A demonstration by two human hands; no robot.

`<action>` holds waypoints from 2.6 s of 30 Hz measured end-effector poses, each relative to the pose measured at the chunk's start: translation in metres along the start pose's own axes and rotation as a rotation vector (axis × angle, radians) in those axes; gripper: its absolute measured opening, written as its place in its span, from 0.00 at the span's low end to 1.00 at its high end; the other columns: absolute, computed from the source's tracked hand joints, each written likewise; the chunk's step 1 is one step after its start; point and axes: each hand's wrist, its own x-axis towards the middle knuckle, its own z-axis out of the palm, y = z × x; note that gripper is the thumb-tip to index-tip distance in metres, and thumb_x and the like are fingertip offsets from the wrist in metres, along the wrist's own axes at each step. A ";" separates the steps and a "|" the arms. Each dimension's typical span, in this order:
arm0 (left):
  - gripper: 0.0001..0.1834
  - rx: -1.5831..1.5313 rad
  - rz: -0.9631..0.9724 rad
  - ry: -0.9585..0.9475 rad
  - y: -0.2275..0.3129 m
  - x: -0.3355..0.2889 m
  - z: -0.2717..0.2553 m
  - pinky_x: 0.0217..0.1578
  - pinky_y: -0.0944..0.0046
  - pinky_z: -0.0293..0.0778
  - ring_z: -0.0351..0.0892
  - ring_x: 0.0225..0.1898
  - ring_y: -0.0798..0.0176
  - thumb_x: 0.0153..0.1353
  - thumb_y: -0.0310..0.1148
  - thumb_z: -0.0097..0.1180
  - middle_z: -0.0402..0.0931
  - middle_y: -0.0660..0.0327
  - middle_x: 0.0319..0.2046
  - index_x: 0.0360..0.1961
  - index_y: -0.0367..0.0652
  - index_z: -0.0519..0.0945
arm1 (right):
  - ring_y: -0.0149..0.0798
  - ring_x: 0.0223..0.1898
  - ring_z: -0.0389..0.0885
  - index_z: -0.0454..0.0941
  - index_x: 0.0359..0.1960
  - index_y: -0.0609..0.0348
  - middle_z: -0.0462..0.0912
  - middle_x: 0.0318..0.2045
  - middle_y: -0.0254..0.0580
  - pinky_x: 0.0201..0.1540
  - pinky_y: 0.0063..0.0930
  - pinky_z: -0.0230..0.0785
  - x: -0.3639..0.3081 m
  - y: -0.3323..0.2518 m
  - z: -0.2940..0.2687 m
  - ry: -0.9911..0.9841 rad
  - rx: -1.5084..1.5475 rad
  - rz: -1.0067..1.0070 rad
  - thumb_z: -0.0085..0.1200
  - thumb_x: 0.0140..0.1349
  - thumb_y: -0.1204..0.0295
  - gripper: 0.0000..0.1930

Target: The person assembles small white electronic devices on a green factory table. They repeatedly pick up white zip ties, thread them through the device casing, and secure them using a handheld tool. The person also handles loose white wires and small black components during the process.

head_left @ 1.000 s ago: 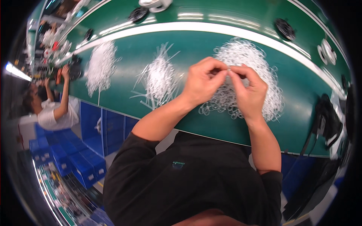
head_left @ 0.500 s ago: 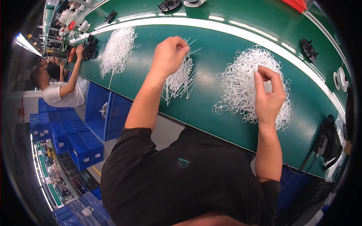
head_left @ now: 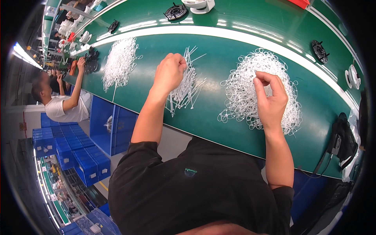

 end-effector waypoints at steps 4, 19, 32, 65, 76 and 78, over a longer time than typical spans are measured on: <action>0.03 -0.296 0.152 -0.073 0.048 -0.001 -0.016 0.33 0.62 0.72 0.76 0.30 0.60 0.59 0.22 0.60 0.75 0.56 0.30 0.34 0.36 0.79 | 0.31 0.33 0.79 0.82 0.44 0.62 0.84 0.32 0.39 0.41 0.25 0.72 -0.005 -0.002 0.003 -0.059 0.249 0.146 0.64 0.57 0.79 0.12; 0.09 -1.376 -0.151 -0.540 0.121 0.003 0.016 0.29 0.73 0.79 0.82 0.30 0.70 0.68 0.30 0.59 0.83 0.58 0.34 0.44 0.36 0.78 | 0.35 0.35 0.84 0.83 0.38 0.58 0.85 0.31 0.39 0.46 0.34 0.76 0.002 0.001 -0.005 0.073 0.294 -0.160 0.63 0.59 0.79 0.06; 0.08 -1.569 -0.145 -0.380 0.118 -0.008 0.048 0.28 0.70 0.79 0.80 0.29 0.69 0.64 0.23 0.60 0.83 0.56 0.35 0.43 0.34 0.78 | 0.32 0.34 0.84 0.82 0.40 0.59 0.85 0.32 0.37 0.43 0.26 0.75 -0.002 -0.003 0.000 -0.056 0.384 0.050 0.62 0.59 0.79 0.07; 0.07 -1.487 -0.120 -0.154 0.131 -0.016 0.062 0.35 0.66 0.84 0.83 0.34 0.67 0.66 0.21 0.58 0.82 0.55 0.35 0.44 0.32 0.77 | 0.34 0.25 0.83 0.83 0.34 0.61 0.84 0.26 0.41 0.27 0.25 0.74 -0.006 0.002 0.008 0.105 0.223 0.043 0.60 0.58 0.81 0.03; 0.08 -1.266 -0.062 -0.256 0.132 -0.018 0.060 0.32 0.71 0.81 0.80 0.30 0.72 0.64 0.21 0.60 0.82 0.59 0.34 0.43 0.30 0.81 | 0.36 0.27 0.83 0.83 0.34 0.62 0.84 0.28 0.43 0.31 0.27 0.74 -0.002 0.002 0.004 0.080 0.154 0.054 0.62 0.57 0.80 0.04; 0.08 -1.228 -0.033 -0.266 0.129 -0.018 0.061 0.32 0.72 0.80 0.80 0.30 0.72 0.64 0.21 0.60 0.82 0.59 0.35 0.43 0.31 0.81 | 0.35 0.28 0.83 0.84 0.34 0.62 0.85 0.29 0.43 0.32 0.27 0.74 -0.003 0.001 0.004 0.071 0.183 0.091 0.62 0.57 0.80 0.04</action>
